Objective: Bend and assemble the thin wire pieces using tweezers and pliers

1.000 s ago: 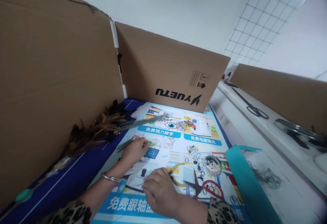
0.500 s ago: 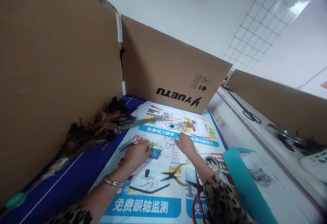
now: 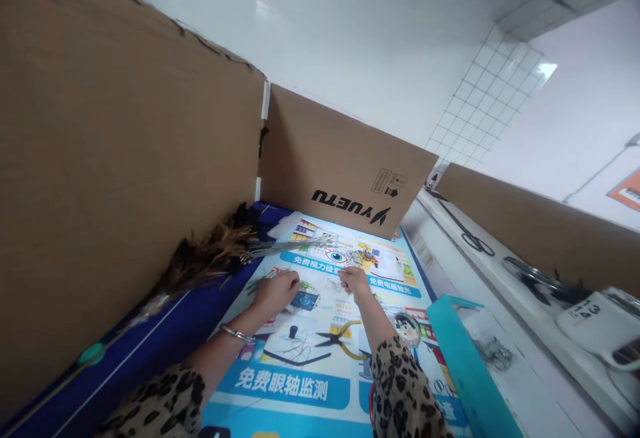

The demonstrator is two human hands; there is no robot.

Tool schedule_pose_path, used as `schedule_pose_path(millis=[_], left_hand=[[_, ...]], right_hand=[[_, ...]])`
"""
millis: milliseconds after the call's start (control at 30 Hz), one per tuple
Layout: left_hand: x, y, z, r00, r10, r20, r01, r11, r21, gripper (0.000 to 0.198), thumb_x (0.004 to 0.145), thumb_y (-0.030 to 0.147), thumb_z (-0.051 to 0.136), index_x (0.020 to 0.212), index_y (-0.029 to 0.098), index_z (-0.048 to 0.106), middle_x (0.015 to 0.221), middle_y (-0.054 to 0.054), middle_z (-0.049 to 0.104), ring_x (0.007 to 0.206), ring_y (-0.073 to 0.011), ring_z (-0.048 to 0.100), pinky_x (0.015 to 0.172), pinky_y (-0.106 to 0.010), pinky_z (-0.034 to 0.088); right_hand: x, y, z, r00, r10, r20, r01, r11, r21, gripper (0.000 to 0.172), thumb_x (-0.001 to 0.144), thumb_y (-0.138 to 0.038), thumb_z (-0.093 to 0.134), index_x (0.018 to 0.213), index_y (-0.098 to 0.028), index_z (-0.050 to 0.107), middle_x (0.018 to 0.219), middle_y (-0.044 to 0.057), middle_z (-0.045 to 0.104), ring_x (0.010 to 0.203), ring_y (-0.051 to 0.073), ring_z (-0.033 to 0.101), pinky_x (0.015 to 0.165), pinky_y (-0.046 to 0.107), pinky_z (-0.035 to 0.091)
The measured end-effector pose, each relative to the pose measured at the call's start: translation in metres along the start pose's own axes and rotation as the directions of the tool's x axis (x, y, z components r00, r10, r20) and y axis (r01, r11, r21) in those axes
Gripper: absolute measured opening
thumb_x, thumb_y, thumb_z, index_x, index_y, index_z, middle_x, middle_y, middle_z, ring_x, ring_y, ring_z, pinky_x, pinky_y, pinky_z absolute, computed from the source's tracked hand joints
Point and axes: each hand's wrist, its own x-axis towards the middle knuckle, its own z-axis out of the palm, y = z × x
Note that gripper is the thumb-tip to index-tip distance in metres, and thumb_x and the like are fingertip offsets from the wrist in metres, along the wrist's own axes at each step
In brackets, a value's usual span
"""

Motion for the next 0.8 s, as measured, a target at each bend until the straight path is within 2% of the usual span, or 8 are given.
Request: schedule_pose_path(millis=[100,200,333,400,533,633,800], left_hand=[[0.001,0.008,-0.018,0.998,0.048,-0.036,-0.05,0.998,-0.049,0.019,0.079,0.028,0.045,0.074,0.018,0.061,0.076,-0.003,0.062,0.074,-0.0172,0.055,0.065,-0.024,0.037],[0.002,0.018,-0.033,0.993,0.105,-0.061,-0.11,0.991,-0.081,0.023,0.08,0.029,0.041,0.072,0.018,0.06,0.07,-0.001,0.06,0.069,-0.0161,0.054,0.063,-0.024,0.037],[0.001,0.036,-0.044,0.983,0.17,-0.069,-0.178,0.976,-0.123,0.023,0.079,0.033,0.043,0.074,0.018,0.059,0.071,0.0,0.061,0.066,-0.0151,0.054,0.06,-0.023,0.037],[0.003,0.047,-0.046,0.981,0.188,-0.056,-0.196,0.953,-0.23,0.024,0.078,0.036,0.045,0.074,0.017,0.059,0.07,0.0,0.061,0.064,-0.0154,0.054,0.057,-0.023,0.038],[0.011,0.065,-0.045,0.984,0.169,0.054,-0.123,0.87,-0.477,0.027,0.077,0.04,0.046,0.072,0.016,0.057,0.06,0.001,0.056,0.055,-0.0144,0.055,0.051,-0.022,0.039],[0.017,0.069,-0.04,0.984,0.142,0.106,-0.069,0.858,-0.51,0.024,0.076,0.037,0.047,0.07,0.015,0.055,0.056,0.002,0.055,0.051,-0.0135,0.055,0.048,-0.022,0.038],[0.017,0.064,-0.03,0.996,0.086,0.001,-0.076,0.884,-0.461,0.014,0.074,0.029,0.048,0.076,0.017,0.055,0.061,0.002,0.057,0.051,-0.0123,0.053,0.049,-0.022,0.038]], right_hand=[[-0.014,0.0,-0.01,0.998,-0.063,0.012,0.059,0.972,0.228,0.033,0.068,-0.042,0.059,0.085,-0.013,0.06,0.062,0.0,0.055,0.049,0.008,0.045,0.042,0.019,0.031],[-0.025,-0.006,-0.017,0.99,-0.136,0.042,0.107,0.906,0.41,0.041,0.065,-0.047,0.061,0.089,-0.013,0.061,0.061,-0.001,0.052,0.048,0.007,0.043,0.043,0.018,0.032],[-0.038,-0.021,-0.02,0.965,-0.237,0.116,0.134,0.819,0.558,0.042,0.065,-0.047,0.065,0.089,-0.013,0.062,0.064,0.0,0.052,0.048,0.006,0.043,0.045,0.019,0.033],[-0.043,-0.028,-0.02,0.95,-0.273,0.149,0.134,0.792,0.596,0.041,0.066,-0.046,0.065,0.091,-0.014,0.062,0.065,0.0,0.053,0.048,0.006,0.044,0.045,0.019,0.033],[-0.046,-0.034,-0.021,0.925,-0.329,0.191,0.142,0.765,0.628,0.036,0.071,-0.043,0.062,0.092,-0.013,0.063,0.067,0.001,0.054,0.049,0.006,0.045,0.045,0.019,0.033],[-0.041,-0.034,-0.022,0.923,-0.35,0.162,0.202,0.797,0.569,0.031,0.073,-0.039,0.059,0.091,-0.014,0.063,0.064,0.0,0.054,0.048,0.006,0.045,0.044,0.019,0.032],[-0.035,-0.037,-0.023,0.958,-0.288,-0.013,0.272,0.886,0.376,0.027,0.071,-0.035,0.059,0.092,-0.017,0.06,0.057,-0.003,0.054,0.044,0.007,0.045,0.04,0.018,0.031]])
